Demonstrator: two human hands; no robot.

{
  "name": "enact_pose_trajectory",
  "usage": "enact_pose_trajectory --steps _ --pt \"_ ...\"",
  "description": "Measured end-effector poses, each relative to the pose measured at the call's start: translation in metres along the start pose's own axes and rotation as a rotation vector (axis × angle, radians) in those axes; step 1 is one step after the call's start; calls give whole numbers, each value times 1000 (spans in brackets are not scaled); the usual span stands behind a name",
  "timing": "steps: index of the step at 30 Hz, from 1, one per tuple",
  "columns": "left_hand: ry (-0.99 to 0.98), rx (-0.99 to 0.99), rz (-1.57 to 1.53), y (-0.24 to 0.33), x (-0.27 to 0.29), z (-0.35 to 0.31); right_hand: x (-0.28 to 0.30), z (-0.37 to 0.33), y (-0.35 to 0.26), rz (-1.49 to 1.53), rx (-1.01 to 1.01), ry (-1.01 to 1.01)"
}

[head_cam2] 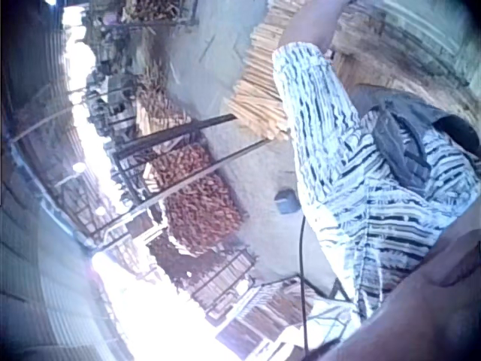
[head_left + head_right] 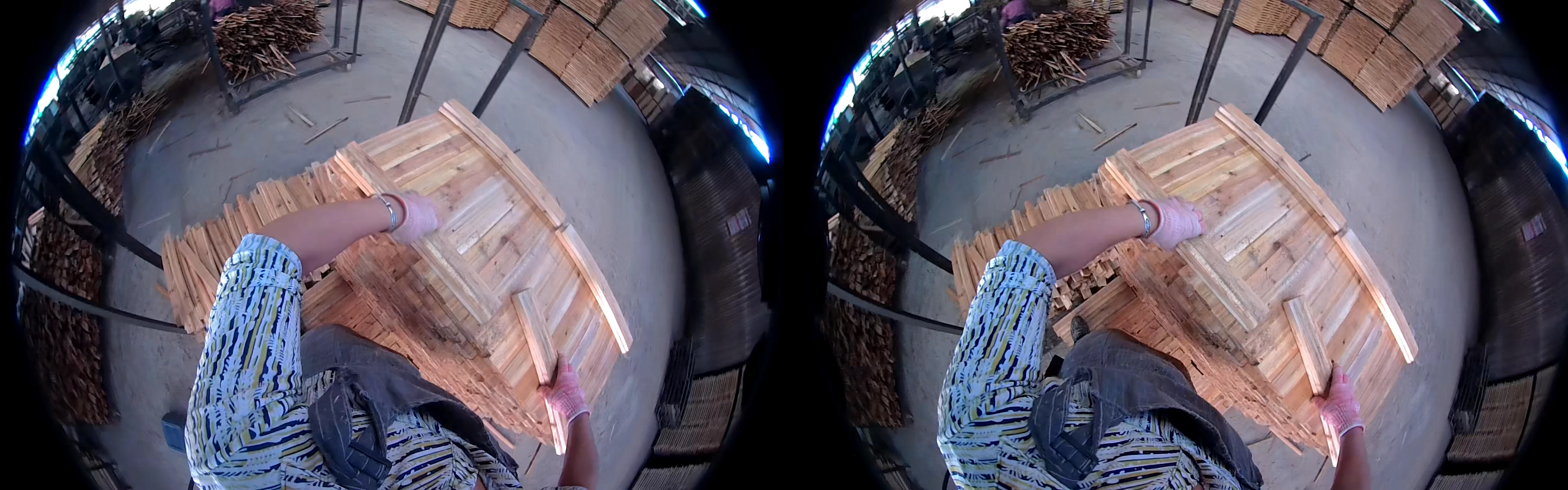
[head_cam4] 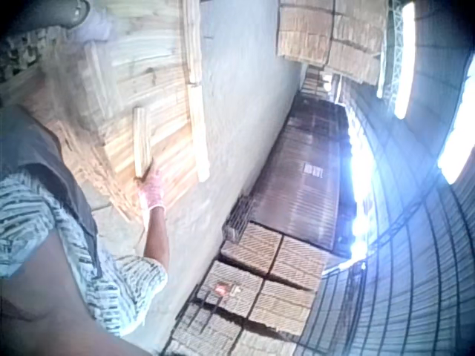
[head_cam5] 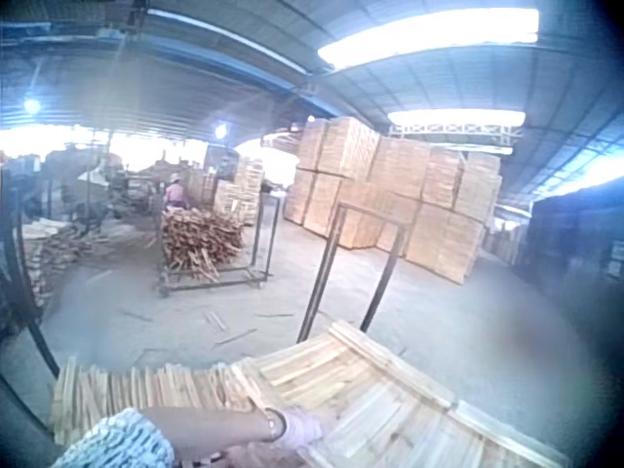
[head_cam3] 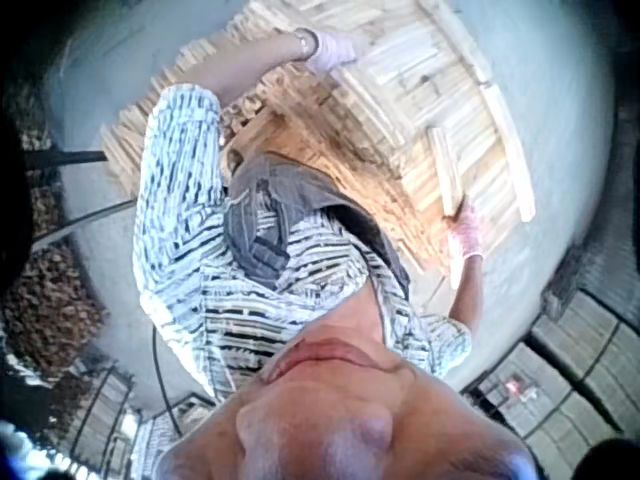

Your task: The person repeatedly picks up bundles of wooden planks from a large pile and stacks them onto a metal rack. They align the planks by hand to form neat, growing stacks on the rack throughout the clip.

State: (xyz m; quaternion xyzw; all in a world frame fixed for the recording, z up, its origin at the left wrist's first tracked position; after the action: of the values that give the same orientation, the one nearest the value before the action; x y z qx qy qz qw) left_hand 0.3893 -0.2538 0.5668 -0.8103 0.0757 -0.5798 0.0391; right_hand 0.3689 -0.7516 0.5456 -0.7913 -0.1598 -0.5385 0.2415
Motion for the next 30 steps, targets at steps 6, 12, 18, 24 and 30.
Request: enact_pose_trajectory --steps 6,12,18,24,30 --pt "38 19 -90 7 10 6 1 -8 -3 40 -43 2" --pt "105 -28 -12 11 -19 25 56 -27 -24 -61 -8 85" --pt "201 -59 -221 11 -5 1 28 -30 -40 -111 86 -42" --pt "162 55 -131 31 29 -26 -2 -29 -27 -4 -53 -92" --pt "605 186 -401 43 -19 -54 58 12 -164 91 267 133"
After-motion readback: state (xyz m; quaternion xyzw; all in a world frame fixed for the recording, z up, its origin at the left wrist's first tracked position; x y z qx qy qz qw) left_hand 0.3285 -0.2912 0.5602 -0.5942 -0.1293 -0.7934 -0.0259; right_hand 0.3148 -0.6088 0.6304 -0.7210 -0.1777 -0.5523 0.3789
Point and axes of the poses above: each hand's wrist, its own z-axis towards the middle knuckle, its own x-axis out of the back of the hand, y = z × x, the point moved 9 cm from there along z, towards the middle knuckle, and after that the axes turned 15 degrees about x, right-handed, at the moved point
